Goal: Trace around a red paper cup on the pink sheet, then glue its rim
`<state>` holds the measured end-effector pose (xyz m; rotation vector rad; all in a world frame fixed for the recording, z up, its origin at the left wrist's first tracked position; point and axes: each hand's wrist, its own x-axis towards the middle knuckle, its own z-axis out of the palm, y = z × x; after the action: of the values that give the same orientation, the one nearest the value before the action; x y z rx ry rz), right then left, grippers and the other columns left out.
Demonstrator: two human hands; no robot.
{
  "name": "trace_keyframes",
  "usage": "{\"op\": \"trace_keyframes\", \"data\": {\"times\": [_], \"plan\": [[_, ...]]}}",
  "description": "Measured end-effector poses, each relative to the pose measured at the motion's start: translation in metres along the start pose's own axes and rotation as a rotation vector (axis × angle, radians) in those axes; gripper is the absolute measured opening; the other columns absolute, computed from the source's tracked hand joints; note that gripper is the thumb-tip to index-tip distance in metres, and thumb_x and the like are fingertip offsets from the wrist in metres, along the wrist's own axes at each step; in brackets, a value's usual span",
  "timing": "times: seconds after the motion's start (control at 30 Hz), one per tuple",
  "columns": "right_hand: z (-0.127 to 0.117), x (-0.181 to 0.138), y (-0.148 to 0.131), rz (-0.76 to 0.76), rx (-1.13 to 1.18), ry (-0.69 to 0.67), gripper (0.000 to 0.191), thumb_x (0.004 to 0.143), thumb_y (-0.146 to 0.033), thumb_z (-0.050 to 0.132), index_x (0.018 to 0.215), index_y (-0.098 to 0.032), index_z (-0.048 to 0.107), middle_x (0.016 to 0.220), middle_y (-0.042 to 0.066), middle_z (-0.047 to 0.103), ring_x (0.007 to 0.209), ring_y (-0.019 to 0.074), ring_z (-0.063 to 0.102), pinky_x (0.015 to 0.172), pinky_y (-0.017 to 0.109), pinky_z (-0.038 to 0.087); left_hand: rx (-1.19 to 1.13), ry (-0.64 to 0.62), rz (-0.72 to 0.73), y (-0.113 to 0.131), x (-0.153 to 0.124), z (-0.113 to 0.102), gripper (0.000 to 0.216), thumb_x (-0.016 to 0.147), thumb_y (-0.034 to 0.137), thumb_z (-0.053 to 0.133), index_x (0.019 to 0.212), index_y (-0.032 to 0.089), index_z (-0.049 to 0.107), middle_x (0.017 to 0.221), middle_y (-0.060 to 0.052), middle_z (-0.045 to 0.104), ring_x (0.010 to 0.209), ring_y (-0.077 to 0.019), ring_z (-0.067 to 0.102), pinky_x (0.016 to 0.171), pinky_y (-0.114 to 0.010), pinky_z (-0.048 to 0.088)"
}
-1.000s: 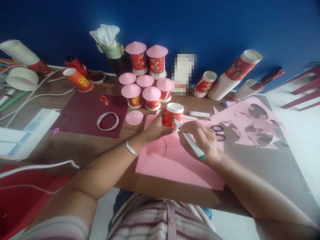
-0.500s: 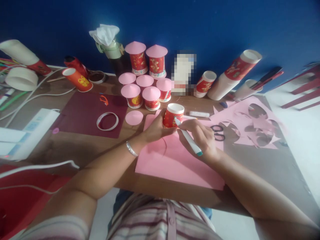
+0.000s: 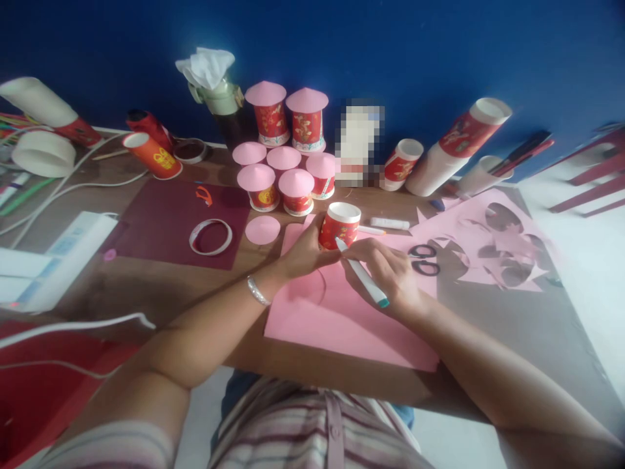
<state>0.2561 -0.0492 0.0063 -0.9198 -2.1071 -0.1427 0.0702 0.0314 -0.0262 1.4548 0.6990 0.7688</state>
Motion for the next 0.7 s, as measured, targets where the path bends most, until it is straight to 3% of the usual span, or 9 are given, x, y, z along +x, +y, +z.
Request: {"op": "trace_keyframes", "data": {"times": [0.37,0.7], "plan": [[0.0002,-0.0018,-0.0015,-0.009,-0.004,-0.01,0.022,0.097,-0.005,0.065,0.115,-0.018,0.059,0.092,0.005,0.072,0.079,0.0168,0.072,0.065,0.028,0.059,0.009,0.028,-0.002,-0.0006,-0.0002,0.0012,0.086,0.067,0.06,0.094,0.129,0.017,0.053,0.133,-0.016,0.065,0.122,-0.0324,0.066,0.099,-0.043,0.059],[-0.0041,0.0009,0.0014,0.019,0.02,0.056,0.027,0.098,-0.006,0.063,0.121,-0.02,0.061,0.095,0.005,0.073,0.082,0.0166,0.072,0.067,0.029,0.061,-0.022,-0.012,0.038,-0.0034,0.0001,0.001,0.067,0.076,0.046,0.09,0.124,0.022,0.051,0.125,-0.011,0.064,0.113,-0.0289,0.067,0.092,-0.046,0.06]]}}
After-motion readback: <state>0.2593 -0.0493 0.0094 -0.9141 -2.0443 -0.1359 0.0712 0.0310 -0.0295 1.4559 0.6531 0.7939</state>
